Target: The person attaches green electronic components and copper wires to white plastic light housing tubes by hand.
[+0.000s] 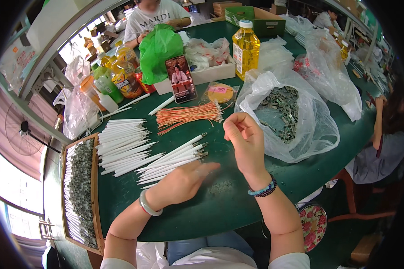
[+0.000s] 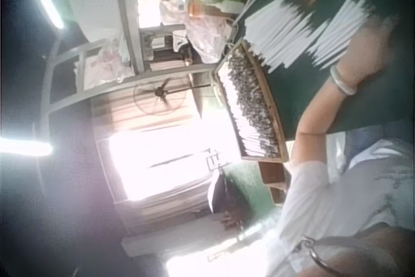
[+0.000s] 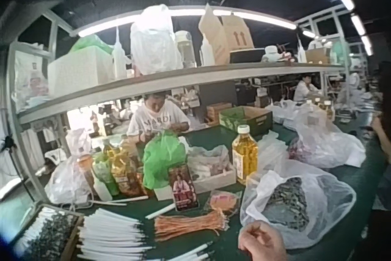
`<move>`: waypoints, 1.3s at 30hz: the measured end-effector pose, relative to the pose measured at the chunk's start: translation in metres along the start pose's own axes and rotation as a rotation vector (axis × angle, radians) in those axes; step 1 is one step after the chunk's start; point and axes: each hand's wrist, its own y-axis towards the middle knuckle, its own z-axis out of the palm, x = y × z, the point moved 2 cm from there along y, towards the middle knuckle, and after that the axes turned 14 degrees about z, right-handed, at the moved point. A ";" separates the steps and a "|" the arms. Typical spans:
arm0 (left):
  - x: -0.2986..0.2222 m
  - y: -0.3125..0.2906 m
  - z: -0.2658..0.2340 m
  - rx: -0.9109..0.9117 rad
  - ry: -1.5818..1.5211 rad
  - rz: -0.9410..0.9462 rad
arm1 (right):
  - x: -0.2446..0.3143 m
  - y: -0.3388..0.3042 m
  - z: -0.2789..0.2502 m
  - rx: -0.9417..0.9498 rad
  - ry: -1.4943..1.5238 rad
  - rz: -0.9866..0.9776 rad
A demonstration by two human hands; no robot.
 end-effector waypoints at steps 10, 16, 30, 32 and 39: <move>0.005 -0.028 0.002 0.095 0.275 0.076 | -0.037 0.005 0.008 0.213 -0.864 -0.121; 0.034 -0.061 -0.003 0.108 0.480 -0.148 | -0.046 0.006 0.039 0.325 -0.918 -0.213; 0.062 -0.045 0.029 -0.066 0.602 -0.007 | -0.152 0.013 0.228 0.728 -1.455 -0.603; 0.064 -0.042 0.025 -0.047 0.523 -0.007 | -0.160 0.012 0.236 0.665 -1.495 -0.582; 0.060 -0.038 0.019 0.013 0.484 -0.179 | -0.179 0.002 0.258 0.439 -1.683 -0.476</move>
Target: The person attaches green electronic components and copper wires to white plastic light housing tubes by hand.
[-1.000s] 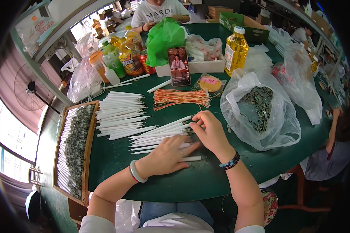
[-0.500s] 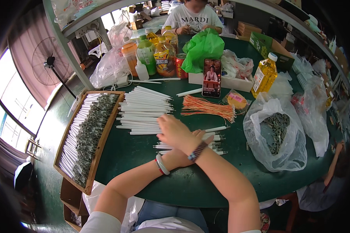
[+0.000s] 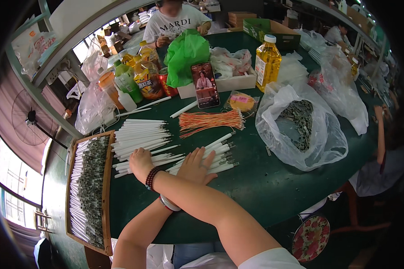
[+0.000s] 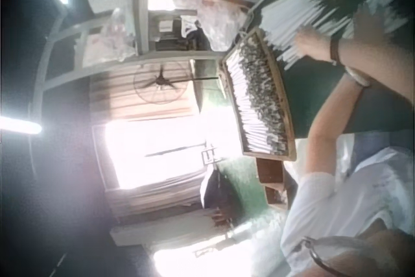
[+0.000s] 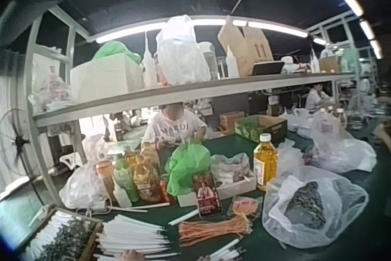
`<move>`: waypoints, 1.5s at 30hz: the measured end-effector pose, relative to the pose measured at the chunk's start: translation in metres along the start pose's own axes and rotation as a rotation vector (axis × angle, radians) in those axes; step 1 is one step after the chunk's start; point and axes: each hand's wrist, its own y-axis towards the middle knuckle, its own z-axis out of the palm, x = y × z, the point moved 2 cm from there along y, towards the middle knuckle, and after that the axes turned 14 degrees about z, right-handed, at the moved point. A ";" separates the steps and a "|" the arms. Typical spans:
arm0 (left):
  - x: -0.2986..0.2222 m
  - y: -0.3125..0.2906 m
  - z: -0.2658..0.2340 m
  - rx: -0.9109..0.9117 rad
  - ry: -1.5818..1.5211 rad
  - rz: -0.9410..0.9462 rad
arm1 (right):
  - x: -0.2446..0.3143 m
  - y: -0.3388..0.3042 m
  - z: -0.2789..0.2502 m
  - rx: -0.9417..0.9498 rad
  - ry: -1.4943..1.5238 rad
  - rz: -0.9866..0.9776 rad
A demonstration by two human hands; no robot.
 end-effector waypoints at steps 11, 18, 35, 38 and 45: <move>0.013 0.001 -0.004 0.066 0.041 -0.006 | -0.021 0.007 -0.030 -0.052 0.212 -0.173; 0.024 -0.004 -0.006 -0.138 0.100 0.010 | -0.085 -0.019 -0.143 -0.245 1.066 -0.120; -0.001 0.013 -0.056 -0.599 -1.074 0.100 | -0.174 -0.148 -0.081 0.357 1.460 0.262; -0.024 0.030 -0.079 -0.649 -1.575 0.042 | -0.176 -0.145 -0.084 0.264 1.428 0.155; -0.026 0.039 -0.067 -0.618 -1.406 -0.188 | -0.192 -0.154 -0.123 0.500 1.160 0.164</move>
